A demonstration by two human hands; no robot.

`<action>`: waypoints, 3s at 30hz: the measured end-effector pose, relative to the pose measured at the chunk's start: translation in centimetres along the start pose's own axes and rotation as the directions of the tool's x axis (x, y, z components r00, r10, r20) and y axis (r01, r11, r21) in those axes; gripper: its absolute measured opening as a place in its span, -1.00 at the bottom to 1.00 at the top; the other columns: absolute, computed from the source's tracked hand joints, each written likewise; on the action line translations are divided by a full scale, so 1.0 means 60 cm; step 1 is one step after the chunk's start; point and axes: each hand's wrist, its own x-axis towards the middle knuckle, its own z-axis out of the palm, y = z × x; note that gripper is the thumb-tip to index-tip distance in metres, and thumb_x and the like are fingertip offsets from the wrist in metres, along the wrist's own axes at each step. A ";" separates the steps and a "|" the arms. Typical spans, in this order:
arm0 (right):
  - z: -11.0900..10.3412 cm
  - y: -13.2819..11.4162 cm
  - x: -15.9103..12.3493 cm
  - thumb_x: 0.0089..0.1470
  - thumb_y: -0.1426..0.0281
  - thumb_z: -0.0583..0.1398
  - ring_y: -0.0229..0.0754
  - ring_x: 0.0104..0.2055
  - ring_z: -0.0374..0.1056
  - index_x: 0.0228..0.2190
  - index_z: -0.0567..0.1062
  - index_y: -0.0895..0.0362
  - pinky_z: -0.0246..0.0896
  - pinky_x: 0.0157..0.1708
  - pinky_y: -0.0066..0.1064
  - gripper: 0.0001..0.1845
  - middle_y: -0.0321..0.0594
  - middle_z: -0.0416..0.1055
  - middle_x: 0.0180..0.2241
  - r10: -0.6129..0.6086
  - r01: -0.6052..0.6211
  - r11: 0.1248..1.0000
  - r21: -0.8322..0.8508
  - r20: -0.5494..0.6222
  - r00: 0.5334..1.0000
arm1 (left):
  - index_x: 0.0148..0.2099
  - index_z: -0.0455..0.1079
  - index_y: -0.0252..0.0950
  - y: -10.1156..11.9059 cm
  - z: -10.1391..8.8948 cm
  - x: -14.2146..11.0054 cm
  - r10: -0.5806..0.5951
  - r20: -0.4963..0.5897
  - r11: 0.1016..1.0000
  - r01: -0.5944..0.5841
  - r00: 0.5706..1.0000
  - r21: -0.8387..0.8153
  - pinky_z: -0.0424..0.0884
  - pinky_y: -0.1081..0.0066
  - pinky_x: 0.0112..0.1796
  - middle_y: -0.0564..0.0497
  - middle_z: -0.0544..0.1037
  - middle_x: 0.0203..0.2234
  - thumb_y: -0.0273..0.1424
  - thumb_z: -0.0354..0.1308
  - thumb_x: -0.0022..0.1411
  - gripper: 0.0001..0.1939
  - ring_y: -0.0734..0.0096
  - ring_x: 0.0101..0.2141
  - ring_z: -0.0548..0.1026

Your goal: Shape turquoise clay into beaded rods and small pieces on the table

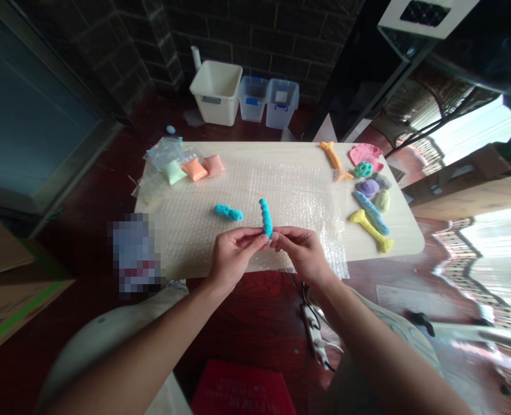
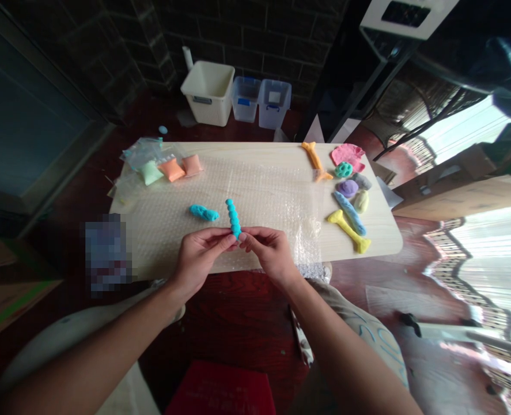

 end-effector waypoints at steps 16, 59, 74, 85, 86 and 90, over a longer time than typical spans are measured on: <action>0.004 -0.016 -0.008 0.02 0.14 0.48 -0.25 -0.42 0.36 -0.34 0.69 0.17 0.24 -0.38 -0.39 -0.66 -0.22 0.54 -0.47 0.111 -0.106 0.988 -0.111 0.042 0.993 | 0.02 0.62 -0.29 0.020 -0.021 0.031 -0.006 0.009 0.994 0.007 1.000 -0.108 0.56 0.27 -0.12 -0.11 0.65 -0.12 -0.34 0.36 0.22 -0.68 0.27 -0.15 0.60; -0.043 -0.013 0.007 0.17 0.16 0.25 -0.14 -0.55 0.44 -0.33 0.69 0.19 0.20 -0.57 -0.39 -0.64 -0.16 0.55 -0.57 0.027 -0.131 0.742 -0.657 -0.166 0.986 | -0.04 0.59 -0.26 0.041 -0.108 0.086 0.453 0.259 0.262 -0.405 0.853 0.876 0.37 0.00 0.16 -0.18 0.60 -0.06 -0.43 0.17 0.26 -0.74 -0.01 0.02 0.52; -0.046 -0.016 -0.002 0.15 0.31 0.32 -0.20 -0.48 0.48 -0.31 0.65 0.13 0.30 -0.45 -0.40 -0.85 -0.20 0.60 -0.43 -0.077 0.051 0.613 -0.788 0.005 0.997 | 0.05 0.56 -0.26 0.033 -0.116 0.085 0.395 0.329 0.203 -0.430 0.858 0.880 0.36 -0.03 0.21 -0.22 0.53 0.05 -0.54 0.09 0.29 -0.65 -0.05 0.11 0.47; -0.043 -0.012 -0.002 0.22 0.35 0.28 -0.18 -0.43 0.48 -0.31 0.65 0.11 0.32 -0.36 -0.37 -0.87 -0.21 0.58 -0.41 -0.169 0.162 0.527 -0.834 0.084 0.982 | 0.04 0.55 -0.22 0.033 -0.113 0.082 0.392 0.316 0.212 -0.419 0.864 0.883 0.38 -0.03 0.20 -0.19 0.51 0.04 -0.54 0.08 0.29 -0.66 -0.04 0.10 0.47; -0.043 -0.013 -0.002 0.22 0.35 0.28 -0.18 -0.43 0.48 -0.31 0.65 0.11 0.32 -0.36 -0.37 -0.87 -0.21 0.58 -0.41 -0.172 0.164 0.523 -0.837 0.084 0.981 | 0.04 0.55 -0.22 0.034 -0.112 0.082 0.393 0.315 0.208 -0.418 0.864 0.885 0.38 -0.02 0.20 -0.19 0.51 0.04 -0.53 0.09 0.30 -0.66 -0.03 0.09 0.47; -0.041 -0.017 -0.004 0.23 0.32 0.28 -0.18 -0.44 0.49 -0.31 0.64 0.11 0.31 -0.39 -0.37 -0.85 -0.20 0.58 -0.42 -0.154 0.157 0.535 -0.830 0.087 0.984 | 0.05 0.54 -0.25 0.041 -0.107 0.081 0.399 0.339 0.222 -0.449 0.852 0.866 0.38 0.00 0.18 -0.20 0.54 0.01 -0.49 0.10 0.34 -0.70 -0.01 0.08 0.48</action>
